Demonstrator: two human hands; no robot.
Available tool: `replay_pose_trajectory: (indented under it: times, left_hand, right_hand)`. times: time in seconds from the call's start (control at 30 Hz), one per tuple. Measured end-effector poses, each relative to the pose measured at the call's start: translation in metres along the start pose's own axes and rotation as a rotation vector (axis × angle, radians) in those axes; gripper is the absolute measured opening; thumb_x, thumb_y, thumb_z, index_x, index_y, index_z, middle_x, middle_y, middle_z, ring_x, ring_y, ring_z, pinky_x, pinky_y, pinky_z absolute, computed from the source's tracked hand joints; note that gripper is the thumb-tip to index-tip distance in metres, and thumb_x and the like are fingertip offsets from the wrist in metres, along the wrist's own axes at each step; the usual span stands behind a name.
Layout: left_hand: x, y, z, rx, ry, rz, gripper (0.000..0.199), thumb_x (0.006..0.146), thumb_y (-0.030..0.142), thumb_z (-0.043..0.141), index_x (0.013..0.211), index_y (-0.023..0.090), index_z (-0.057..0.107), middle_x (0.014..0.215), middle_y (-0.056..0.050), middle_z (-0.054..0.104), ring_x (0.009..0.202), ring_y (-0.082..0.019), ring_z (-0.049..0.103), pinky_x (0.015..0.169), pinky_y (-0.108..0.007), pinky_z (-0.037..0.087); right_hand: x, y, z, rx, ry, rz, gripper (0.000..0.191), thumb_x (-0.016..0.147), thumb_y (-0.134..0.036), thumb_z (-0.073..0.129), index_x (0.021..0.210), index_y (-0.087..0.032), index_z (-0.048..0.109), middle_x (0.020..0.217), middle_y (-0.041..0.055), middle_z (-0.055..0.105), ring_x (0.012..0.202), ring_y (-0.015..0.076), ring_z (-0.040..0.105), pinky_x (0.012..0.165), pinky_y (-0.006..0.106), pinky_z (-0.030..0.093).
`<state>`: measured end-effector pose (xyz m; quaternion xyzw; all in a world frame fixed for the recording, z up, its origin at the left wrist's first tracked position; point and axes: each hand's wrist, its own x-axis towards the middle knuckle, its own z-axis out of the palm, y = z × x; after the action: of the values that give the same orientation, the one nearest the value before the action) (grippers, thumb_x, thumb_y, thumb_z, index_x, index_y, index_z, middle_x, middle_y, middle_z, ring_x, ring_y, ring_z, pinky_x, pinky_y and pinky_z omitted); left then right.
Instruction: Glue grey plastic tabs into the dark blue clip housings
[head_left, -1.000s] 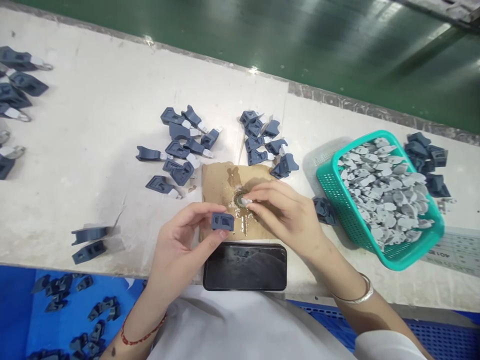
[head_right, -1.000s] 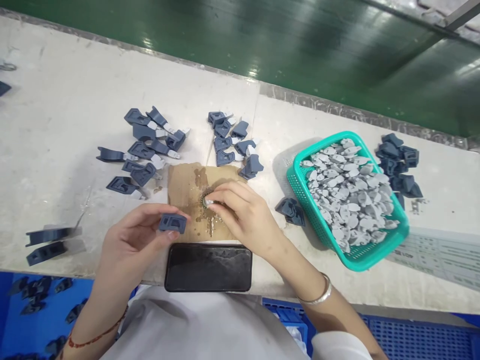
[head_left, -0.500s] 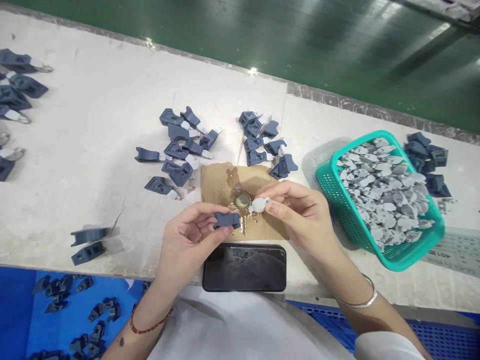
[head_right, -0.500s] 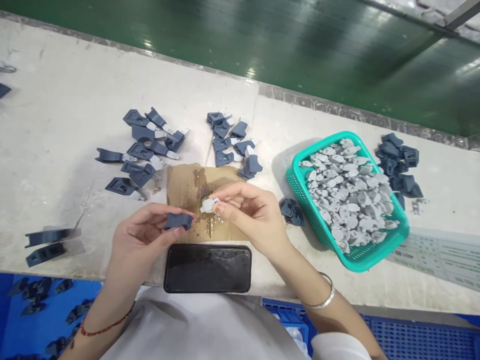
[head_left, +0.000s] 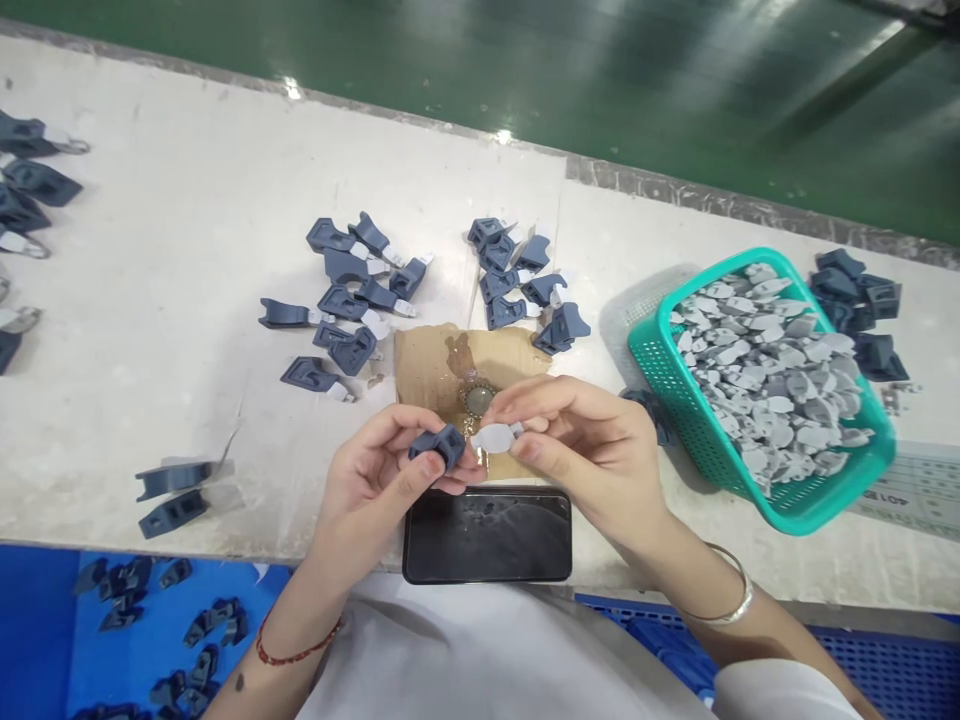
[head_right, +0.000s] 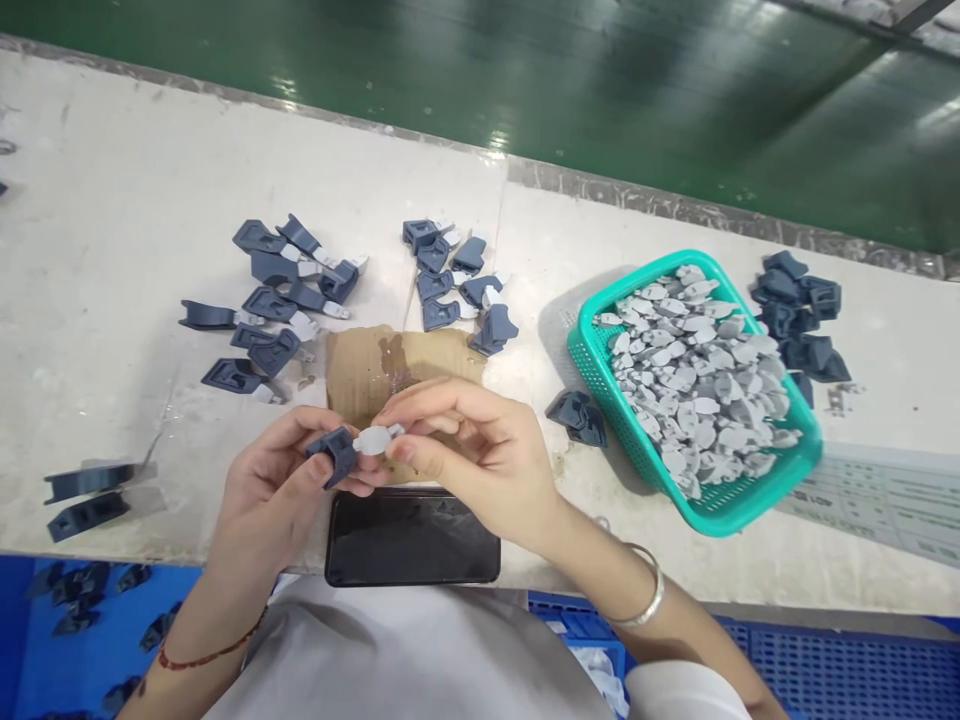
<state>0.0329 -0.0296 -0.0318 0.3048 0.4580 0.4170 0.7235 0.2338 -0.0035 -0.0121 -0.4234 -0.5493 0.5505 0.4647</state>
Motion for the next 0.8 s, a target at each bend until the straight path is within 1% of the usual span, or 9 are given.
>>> replay_pose_trajectory:
  times: [0.07, 0.17, 0.23, 0.33, 0.43, 0.5, 0.6, 0.7, 0.8]
  left_hand:
    - [0.0, 0.0003, 0.0002, 0.008, -0.011, -0.022, 0.035, 0.087, 0.053, 0.083, 0.099, 0.022, 0.071, 0.087, -0.006, 0.084, 0.076, -0.025, 0.083, 0.068, -0.032, 0.069]
    - [-0.0001, 0.0003, 0.001, -0.018, -0.044, -0.024, 0.033, 0.088, 0.051, 0.082, 0.099, 0.023, 0.072, 0.086, -0.006, 0.084, 0.077, -0.026, 0.084, 0.067, -0.032, 0.069]
    - [-0.0005, -0.0001, 0.0013, -0.015, -0.037, -0.03, 0.034, 0.088, 0.052, 0.083, 0.099, 0.022, 0.072, 0.083, -0.006, 0.084, 0.075, -0.026, 0.083, 0.068, -0.033, 0.07]
    - [-0.0009, -0.0007, 0.0007, 0.002, -0.017, -0.037, 0.035, 0.086, 0.053, 0.084, 0.099, 0.022, 0.073, 0.08, -0.005, 0.083, 0.07, -0.024, 0.082, 0.068, -0.034, 0.07]
    - [-0.0005, -0.0009, 0.0001, 0.003, -0.017, -0.031, 0.034, 0.086, 0.052, 0.084, 0.098, 0.021, 0.073, 0.078, -0.004, 0.082, 0.068, -0.023, 0.081, 0.068, -0.035, 0.07]
    - [-0.0006, -0.0005, 0.0007, 0.003, -0.018, -0.024, 0.032, 0.087, 0.05, 0.084, 0.097, 0.021, 0.073, 0.077, -0.004, 0.082, 0.067, -0.023, 0.081, 0.067, -0.034, 0.07]
    - [-0.0026, 0.0008, 0.0034, 0.001, 0.008, -0.012, 0.027, 0.088, 0.045, 0.085, 0.095, 0.021, 0.075, 0.076, -0.002, 0.081, 0.064, -0.02, 0.08, 0.065, -0.029, 0.068]
    - [-0.0054, 0.0025, 0.0053, 0.043, 0.069, 0.009, 0.023, 0.088, 0.042, 0.085, 0.093, 0.021, 0.078, 0.075, -0.002, 0.081, 0.062, -0.017, 0.078, 0.063, -0.026, 0.066]
    - [-0.0063, 0.0035, 0.0029, 0.108, 0.026, 0.031, 0.026, 0.088, 0.043, 0.084, 0.093, 0.018, 0.078, 0.071, -0.003, 0.079, 0.057, -0.018, 0.076, 0.059, -0.028, 0.065]
  right_hand:
    - [-0.0001, 0.0, 0.0006, 0.006, -0.005, 0.01, 0.006, 0.094, -0.029, 0.08, 0.094, -0.024, 0.079, 0.099, 0.0048, 0.084, 0.087, 0.0171, 0.08, 0.072, 0.026, 0.065]
    - [-0.0006, 0.0013, 0.0007, 0.028, -0.027, -0.001, 0.003, 0.093, -0.023, 0.08, 0.097, -0.024, 0.079, 0.098, 0.0039, 0.083, 0.084, 0.0157, 0.08, 0.071, 0.024, 0.065]
    - [-0.0009, 0.0022, 0.0004, 0.02, -0.037, -0.005, 0.004, 0.094, -0.022, 0.079, 0.097, -0.024, 0.079, 0.098, 0.0041, 0.083, 0.084, 0.0158, 0.08, 0.072, 0.024, 0.065]
    - [-0.0011, 0.0021, -0.0004, -0.034, -0.049, -0.005, 0.004, 0.095, -0.026, 0.078, 0.097, -0.023, 0.08, 0.1, 0.0059, 0.083, 0.089, 0.0177, 0.081, 0.075, 0.026, 0.066]
    - [-0.0006, 0.0006, -0.0011, -0.087, -0.057, -0.024, 0.003, 0.095, -0.023, 0.078, 0.097, -0.022, 0.08, 0.1, 0.0062, 0.084, 0.094, 0.0188, 0.08, 0.081, 0.028, 0.067]
    - [0.0, -0.0002, -0.0017, -0.112, -0.06, -0.051, 0.004, 0.093, -0.02, 0.079, 0.095, -0.023, 0.08, 0.099, 0.0057, 0.084, 0.094, 0.019, 0.08, 0.083, 0.03, 0.066]
    - [0.0009, -0.0003, -0.0034, -0.124, -0.081, -0.084, 0.008, 0.091, -0.016, 0.08, 0.095, -0.023, 0.081, 0.099, 0.0051, 0.084, 0.092, 0.0182, 0.08, 0.083, 0.029, 0.066]
    - [0.002, 0.0004, -0.0056, -0.115, -0.128, -0.047, 0.005, 0.093, -0.019, 0.079, 0.094, -0.022, 0.082, 0.099, 0.0064, 0.084, 0.091, 0.0192, 0.08, 0.081, 0.031, 0.066]
    - [0.0029, 0.0005, -0.0069, -0.078, -0.173, 0.02, 0.006, 0.094, -0.026, 0.079, 0.092, -0.021, 0.083, 0.098, 0.0082, 0.084, 0.087, 0.0199, 0.08, 0.076, 0.031, 0.067]
